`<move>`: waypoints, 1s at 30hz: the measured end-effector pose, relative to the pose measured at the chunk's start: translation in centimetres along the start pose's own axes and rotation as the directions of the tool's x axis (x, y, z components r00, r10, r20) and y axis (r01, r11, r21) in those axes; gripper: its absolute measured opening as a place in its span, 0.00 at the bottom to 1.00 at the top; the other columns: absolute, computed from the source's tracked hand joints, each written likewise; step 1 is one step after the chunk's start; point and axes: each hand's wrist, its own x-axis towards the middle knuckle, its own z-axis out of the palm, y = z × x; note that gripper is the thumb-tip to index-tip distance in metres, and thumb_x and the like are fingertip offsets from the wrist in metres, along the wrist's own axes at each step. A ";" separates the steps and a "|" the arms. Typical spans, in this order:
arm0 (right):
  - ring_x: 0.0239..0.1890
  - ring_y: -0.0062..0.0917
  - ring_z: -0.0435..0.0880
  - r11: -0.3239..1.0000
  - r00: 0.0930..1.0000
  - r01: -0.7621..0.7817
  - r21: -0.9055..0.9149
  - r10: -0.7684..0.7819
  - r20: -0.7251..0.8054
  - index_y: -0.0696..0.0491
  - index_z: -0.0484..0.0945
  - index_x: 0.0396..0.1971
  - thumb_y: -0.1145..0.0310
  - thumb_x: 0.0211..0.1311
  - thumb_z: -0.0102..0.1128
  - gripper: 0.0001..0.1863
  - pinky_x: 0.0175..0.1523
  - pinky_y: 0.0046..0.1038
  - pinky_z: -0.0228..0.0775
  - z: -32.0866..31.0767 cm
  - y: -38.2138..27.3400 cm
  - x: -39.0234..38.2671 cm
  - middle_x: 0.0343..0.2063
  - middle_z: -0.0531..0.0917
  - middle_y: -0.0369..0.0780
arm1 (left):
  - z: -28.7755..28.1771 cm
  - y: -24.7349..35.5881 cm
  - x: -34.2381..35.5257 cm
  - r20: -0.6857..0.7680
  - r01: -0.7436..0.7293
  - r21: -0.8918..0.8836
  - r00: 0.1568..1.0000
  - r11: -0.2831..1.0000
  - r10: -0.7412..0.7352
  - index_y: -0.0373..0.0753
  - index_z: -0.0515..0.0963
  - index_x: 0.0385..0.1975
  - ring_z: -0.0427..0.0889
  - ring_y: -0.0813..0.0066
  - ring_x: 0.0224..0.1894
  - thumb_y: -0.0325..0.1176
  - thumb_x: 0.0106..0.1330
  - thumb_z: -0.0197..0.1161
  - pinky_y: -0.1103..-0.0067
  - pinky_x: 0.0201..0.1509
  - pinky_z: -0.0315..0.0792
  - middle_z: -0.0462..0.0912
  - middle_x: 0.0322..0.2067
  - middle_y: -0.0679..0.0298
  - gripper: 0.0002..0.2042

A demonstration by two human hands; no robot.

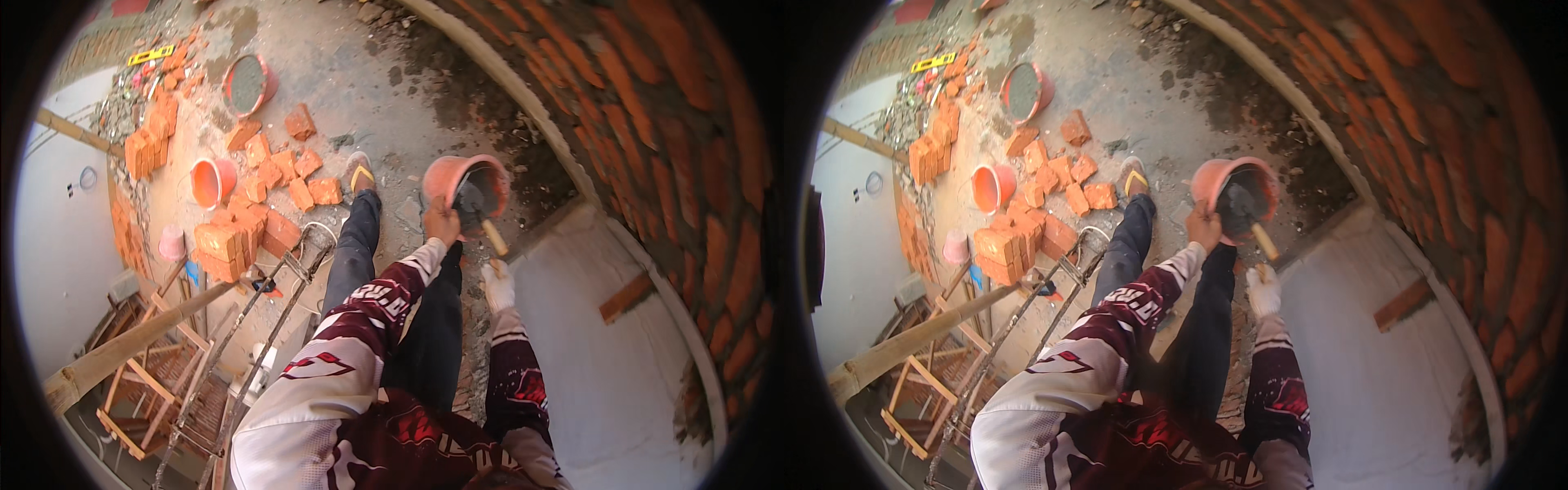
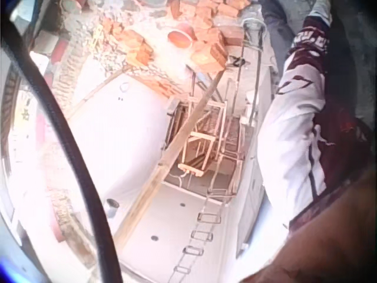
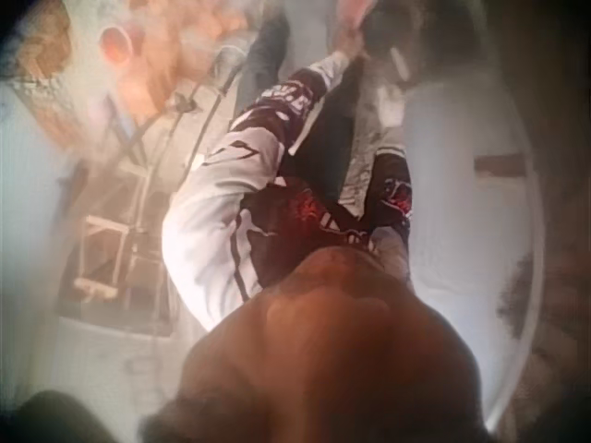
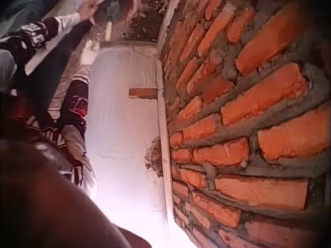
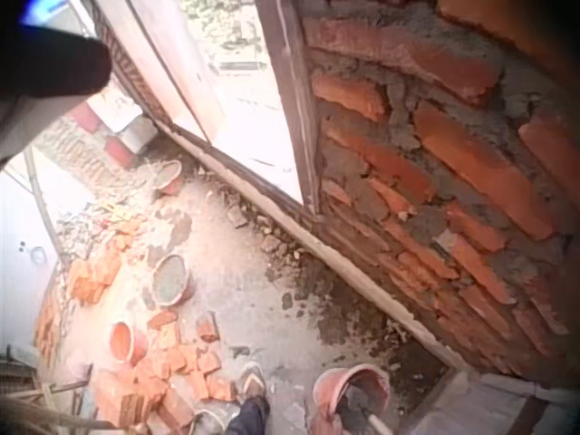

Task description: The person scoops mortar from a bucket with a trowel and applies it to a brick wall, then places bricks on top of the mortar. The person repeats this process, adding mortar and bricks to extend the wall.

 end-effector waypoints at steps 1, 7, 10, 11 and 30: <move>0.41 0.23 0.83 0.999 1.000 -0.026 0.035 0.026 0.017 0.57 0.78 0.61 0.64 0.72 0.64 0.22 0.45 0.27 0.78 0.0 0.6 0.2 0.47 0.85 0.40 | 1.7 -1.5 1.3 0.020 0.018 -0.034 1.000 0.999 -0.018 0.38 0.79 0.48 0.86 0.48 0.36 0.25 0.61 0.61 0.65 0.43 0.77 0.84 0.33 0.47 0.15; 0.32 0.18 0.80 0.964 0.968 -0.253 -0.088 0.251 -0.027 0.61 0.73 0.64 0.68 0.75 0.58 0.22 0.36 0.23 0.77 1.1 5.3 -1.0 0.36 0.81 0.35 | 5.5 -10.8 11.1 0.084 0.228 -0.076 0.971 0.971 -0.222 0.36 0.78 0.47 0.87 0.46 0.41 0.33 0.62 0.67 0.61 0.46 0.77 0.84 0.34 0.42 0.15; 0.32 0.20 0.81 0.916 0.929 -0.369 -0.158 0.370 -0.021 0.60 0.73 0.64 0.68 0.75 0.58 0.22 0.37 0.24 0.77 2.0 6.9 -1.8 0.35 0.81 0.35 | 3.9 -15.5 15.6 0.090 0.368 0.090 0.922 0.925 -0.376 0.32 0.77 0.51 0.86 0.44 0.48 0.45 0.62 0.71 0.60 0.53 0.78 0.86 0.39 0.41 0.25; 0.34 0.20 0.81 0.912 0.928 -0.364 -0.189 0.372 0.009 0.60 0.74 0.64 0.68 0.75 0.59 0.22 0.38 0.24 0.77 2.3 7.0 -2.0 0.39 0.82 0.36 | 2.6 -16.9 16.8 0.099 0.410 0.175 0.898 0.895 -0.430 0.30 0.76 0.54 0.86 0.45 0.51 0.50 0.62 0.72 0.61 0.55 0.77 0.86 0.41 0.41 0.30; 0.36 0.22 0.83 0.870 0.950 -0.132 -0.475 0.248 0.190 0.63 0.71 0.65 0.68 0.76 0.56 0.23 0.43 0.27 0.80 14.4 -9.0 -0.6 0.42 0.82 0.39 | -49.2 -28.4 15.6 -0.864 0.726 0.424 0.503 0.542 0.001 0.31 0.61 0.72 0.52 0.45 0.78 0.50 0.61 0.74 0.55 0.81 0.48 0.55 0.73 0.39 0.45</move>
